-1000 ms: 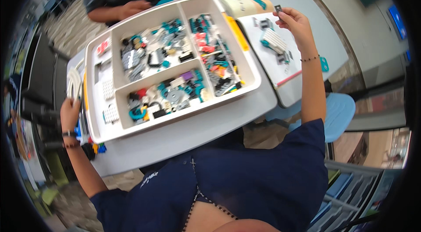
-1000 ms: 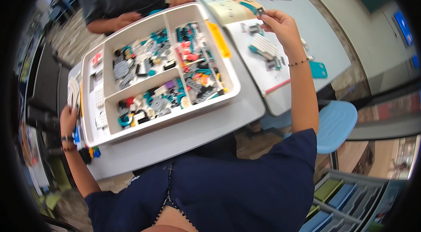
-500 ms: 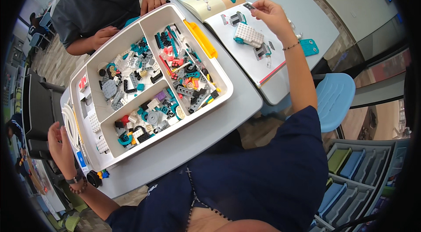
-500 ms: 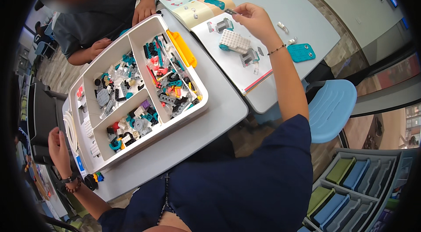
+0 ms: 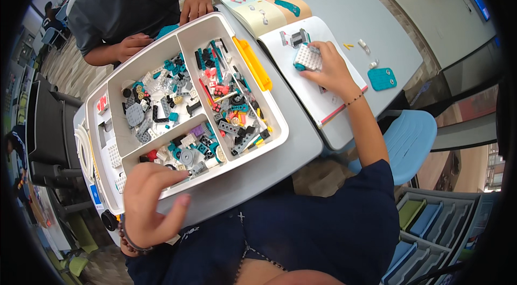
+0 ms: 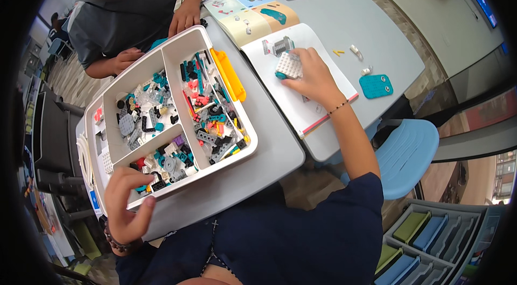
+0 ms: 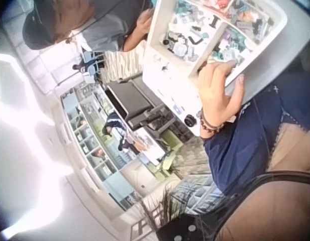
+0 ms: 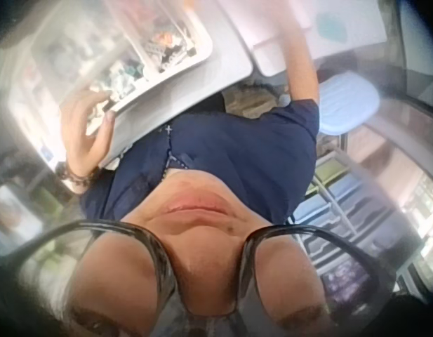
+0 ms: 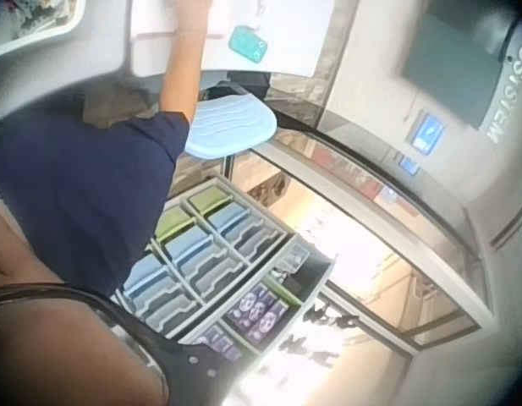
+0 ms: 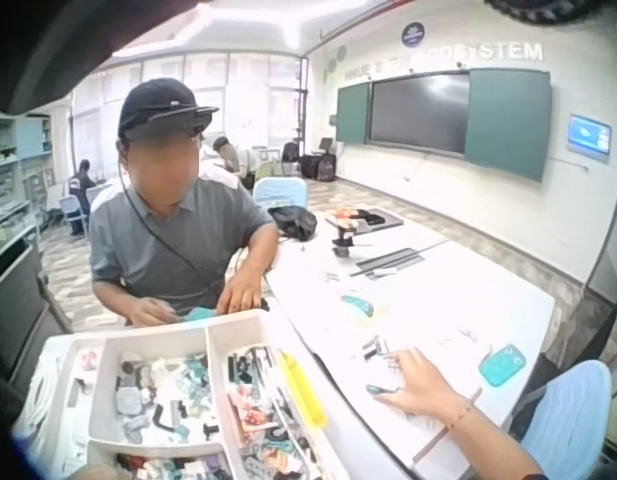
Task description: The person assembles small plastic building blocks into a small structure. They select pieces from a compartmentalized tray, connect them by hand, and occasionally consult an instruction booklet. The person also handles a small gear and a yellow rod, integrating them into the assembly.
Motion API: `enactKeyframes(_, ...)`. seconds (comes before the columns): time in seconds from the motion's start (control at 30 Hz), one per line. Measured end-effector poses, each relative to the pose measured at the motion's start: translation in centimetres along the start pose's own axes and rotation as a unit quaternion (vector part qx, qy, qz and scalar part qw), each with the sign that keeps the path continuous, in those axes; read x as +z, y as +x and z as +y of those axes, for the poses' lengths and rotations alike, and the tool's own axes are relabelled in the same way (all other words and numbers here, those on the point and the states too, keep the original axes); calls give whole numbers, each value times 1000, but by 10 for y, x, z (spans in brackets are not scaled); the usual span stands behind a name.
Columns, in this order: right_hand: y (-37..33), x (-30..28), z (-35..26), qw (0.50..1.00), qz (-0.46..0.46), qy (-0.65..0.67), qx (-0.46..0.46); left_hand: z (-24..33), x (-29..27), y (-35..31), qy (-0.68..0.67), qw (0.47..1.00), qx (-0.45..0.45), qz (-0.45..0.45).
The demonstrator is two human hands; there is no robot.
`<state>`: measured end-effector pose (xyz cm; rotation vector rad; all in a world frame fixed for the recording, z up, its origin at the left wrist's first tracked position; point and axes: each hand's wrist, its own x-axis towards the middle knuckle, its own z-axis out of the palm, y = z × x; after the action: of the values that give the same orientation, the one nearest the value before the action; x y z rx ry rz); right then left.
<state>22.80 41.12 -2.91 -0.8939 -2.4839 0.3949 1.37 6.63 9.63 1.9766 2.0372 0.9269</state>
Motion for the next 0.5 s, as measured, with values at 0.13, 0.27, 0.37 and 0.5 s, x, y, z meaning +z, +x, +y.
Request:
enactKeyframes(0.13,3,-4,6,997,17,64,31,2,8,15,-32,999,39,-7)
enactKeyframes(0.27,2,-11,-9,910,-44,378,167,-4,10,20,-94,994,61,18)
enactKeyframes(0.37,-3,-28,-77,864,-39,501,12,-7,25,16,-245,968,-7,51)
enactKeyframes(0.5,-1,-56,-156,896,-63,347,-269,0,43,24,-478,872,-103,-15)
